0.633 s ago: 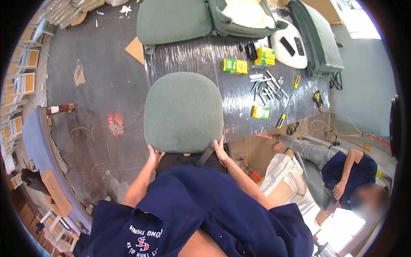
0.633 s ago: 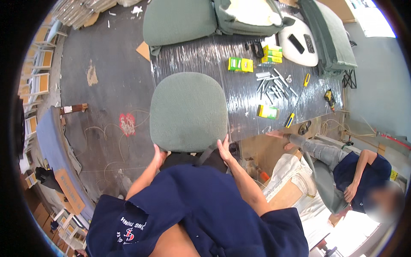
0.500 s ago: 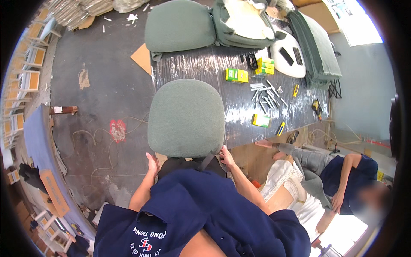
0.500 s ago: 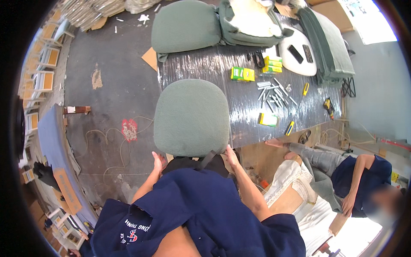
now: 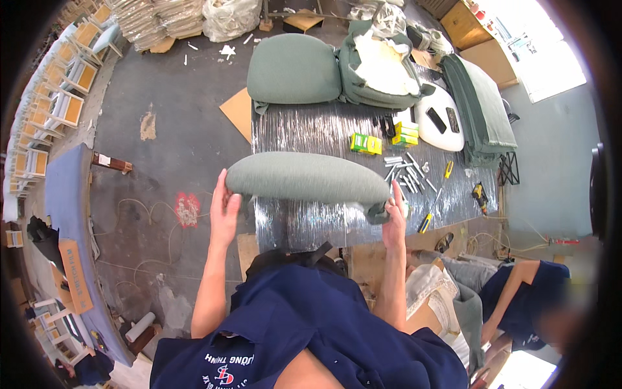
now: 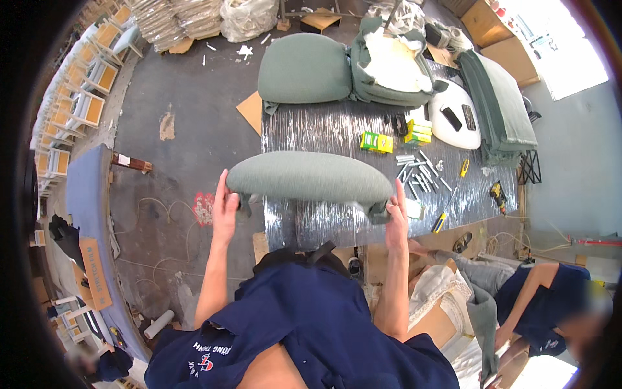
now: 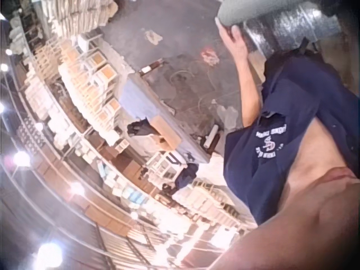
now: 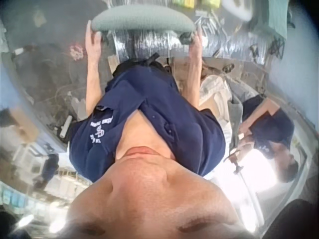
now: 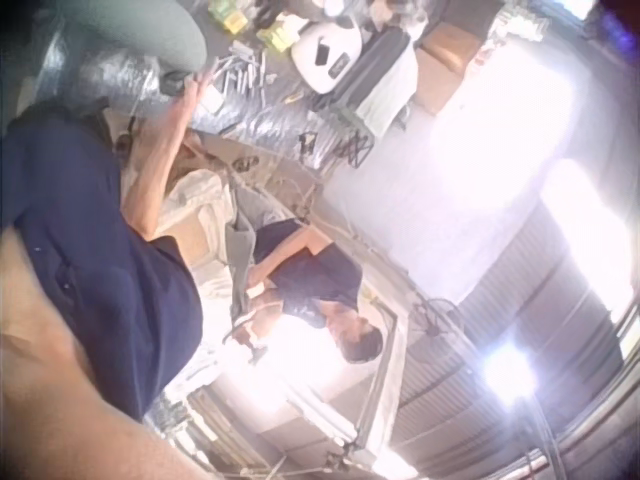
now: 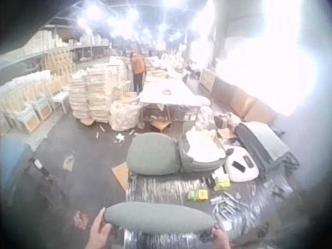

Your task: The person uses a pneumatic staple gun to attach green fabric to the underside of a chair seat base. They repeatedly pull the fabric taut and drive staples into the wooden frame. The person also handles white foam padding and stacks finished green seat cushions on a nearby table.

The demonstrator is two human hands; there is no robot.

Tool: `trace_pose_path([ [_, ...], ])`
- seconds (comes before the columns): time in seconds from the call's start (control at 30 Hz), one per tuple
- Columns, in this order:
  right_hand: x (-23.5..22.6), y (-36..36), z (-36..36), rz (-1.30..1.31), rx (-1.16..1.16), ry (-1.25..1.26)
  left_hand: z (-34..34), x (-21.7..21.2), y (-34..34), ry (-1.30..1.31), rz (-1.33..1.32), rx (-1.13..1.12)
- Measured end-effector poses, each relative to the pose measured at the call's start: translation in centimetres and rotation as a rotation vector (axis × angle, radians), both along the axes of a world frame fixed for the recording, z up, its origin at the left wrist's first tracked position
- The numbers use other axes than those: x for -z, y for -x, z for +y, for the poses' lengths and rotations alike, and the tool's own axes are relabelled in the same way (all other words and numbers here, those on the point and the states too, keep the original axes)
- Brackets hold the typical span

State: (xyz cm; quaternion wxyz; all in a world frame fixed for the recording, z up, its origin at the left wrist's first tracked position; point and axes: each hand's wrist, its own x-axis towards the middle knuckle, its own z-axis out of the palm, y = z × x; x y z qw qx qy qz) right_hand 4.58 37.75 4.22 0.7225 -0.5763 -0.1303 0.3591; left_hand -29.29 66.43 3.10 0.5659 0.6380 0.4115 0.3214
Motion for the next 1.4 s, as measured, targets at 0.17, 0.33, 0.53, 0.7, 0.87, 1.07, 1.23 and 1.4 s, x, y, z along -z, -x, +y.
trace_pose_path([
  [0.17,-2.0,-2.3,5.2,-0.617,0.054,0.355,2.8,-2.9,-4.0,-0.518,0.43,-0.093],
  [0.33,-3.2,-3.9,8.7,-1.213,0.132,0.421,5.1,-4.2,-5.7,-0.785,0.503,-0.055],
  [0.53,-1.8,-3.5,13.8,-1.116,0.209,0.36,6.0,-7.0,-9.6,-0.825,0.515,0.152],
  [0.7,-4.8,-2.1,18.0,-1.224,0.106,0.306,3.3,-10.1,-17.5,-1.011,0.575,0.373],
  [0.87,-4.2,-2.9,20.9,-1.326,0.084,0.22,2.3,-12.8,-24.9,-1.206,0.386,0.6],
  [1.07,-5.4,-3.6,15.5,-1.133,0.222,0.348,3.2,-17.0,-19.3,-0.661,0.223,0.694],
  [1.23,-6.0,4.0,8.4,0.406,0.079,0.011,4.6,-6.3,-5.4,-0.43,0.311,0.326],
  [1.4,-5.0,4.3,8.3,0.656,0.068,-0.069,0.3,6.1,5.5,-0.169,0.636,0.303],
])
